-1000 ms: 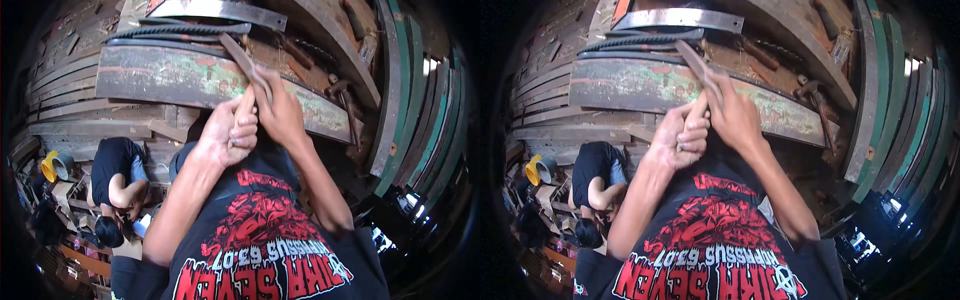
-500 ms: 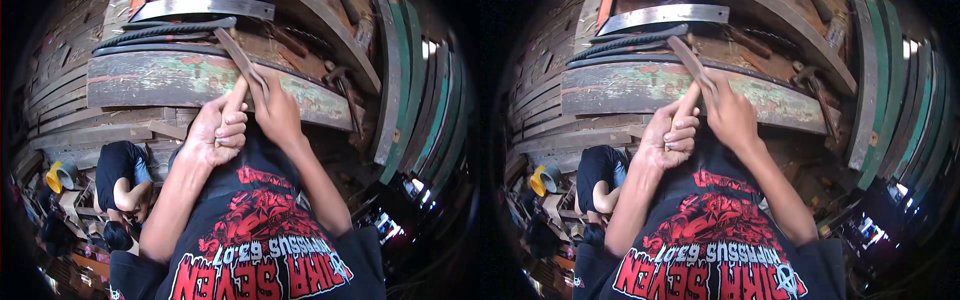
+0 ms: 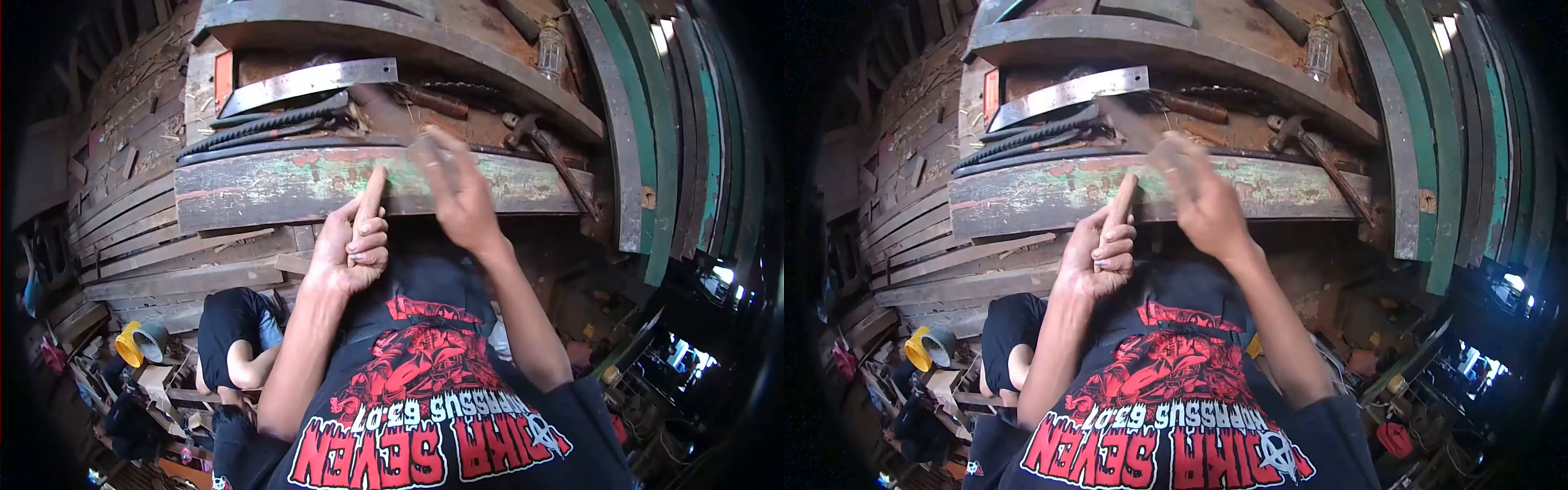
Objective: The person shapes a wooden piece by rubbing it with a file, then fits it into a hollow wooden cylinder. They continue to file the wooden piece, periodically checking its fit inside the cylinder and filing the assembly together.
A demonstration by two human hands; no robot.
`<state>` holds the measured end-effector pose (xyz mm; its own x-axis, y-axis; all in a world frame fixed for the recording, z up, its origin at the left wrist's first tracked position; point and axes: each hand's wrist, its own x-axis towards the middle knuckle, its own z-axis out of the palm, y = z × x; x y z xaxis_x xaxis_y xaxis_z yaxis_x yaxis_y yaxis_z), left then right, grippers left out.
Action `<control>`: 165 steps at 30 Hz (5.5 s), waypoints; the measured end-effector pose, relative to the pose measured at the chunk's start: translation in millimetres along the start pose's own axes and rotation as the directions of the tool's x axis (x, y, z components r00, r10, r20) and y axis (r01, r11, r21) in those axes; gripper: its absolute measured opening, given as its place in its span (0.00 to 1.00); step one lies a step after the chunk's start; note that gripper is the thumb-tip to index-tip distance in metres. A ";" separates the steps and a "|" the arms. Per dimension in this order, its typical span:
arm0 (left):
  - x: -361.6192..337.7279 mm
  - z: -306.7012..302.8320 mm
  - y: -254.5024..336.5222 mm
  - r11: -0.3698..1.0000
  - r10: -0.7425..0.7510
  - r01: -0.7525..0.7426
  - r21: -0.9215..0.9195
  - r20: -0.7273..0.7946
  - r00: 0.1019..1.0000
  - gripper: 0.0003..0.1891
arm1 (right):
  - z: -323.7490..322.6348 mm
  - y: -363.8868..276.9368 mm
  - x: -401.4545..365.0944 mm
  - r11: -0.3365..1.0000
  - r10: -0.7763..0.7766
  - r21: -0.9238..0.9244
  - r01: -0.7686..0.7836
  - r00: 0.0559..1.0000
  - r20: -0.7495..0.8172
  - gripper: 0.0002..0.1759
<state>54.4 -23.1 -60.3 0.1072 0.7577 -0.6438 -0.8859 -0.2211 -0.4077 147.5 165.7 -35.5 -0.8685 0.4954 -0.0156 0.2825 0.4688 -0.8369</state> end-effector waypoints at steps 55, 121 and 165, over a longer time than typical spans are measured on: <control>59.3 114.8 -159.0 0.244 0.733 -0.831 0.500 0.466 0.495 0.24 | -177.3 126.4 -2.6 0.975 0.165 -0.203 -0.094 0.915 0.369 0.29; 59.1 97.9 -139.9 0.193 0.817 -0.808 0.557 0.366 0.446 0.29 | -116.7 57.1 -29.2 0.579 -0.008 0.694 -0.428 0.848 0.530 0.28; 90.0 116.0 -161.7 -0.123 0.630 -0.662 0.739 0.573 0.524 0.21 | -145.3 34.1 -14.7 0.509 -0.037 0.776 -0.372 0.891 0.452 0.27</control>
<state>155.0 152.2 22.8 -0.7608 0.6095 -0.2227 -0.2959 -0.0203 0.9550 229.1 280.6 15.6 -0.9687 0.0938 -0.2297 0.1506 -0.5134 -0.8448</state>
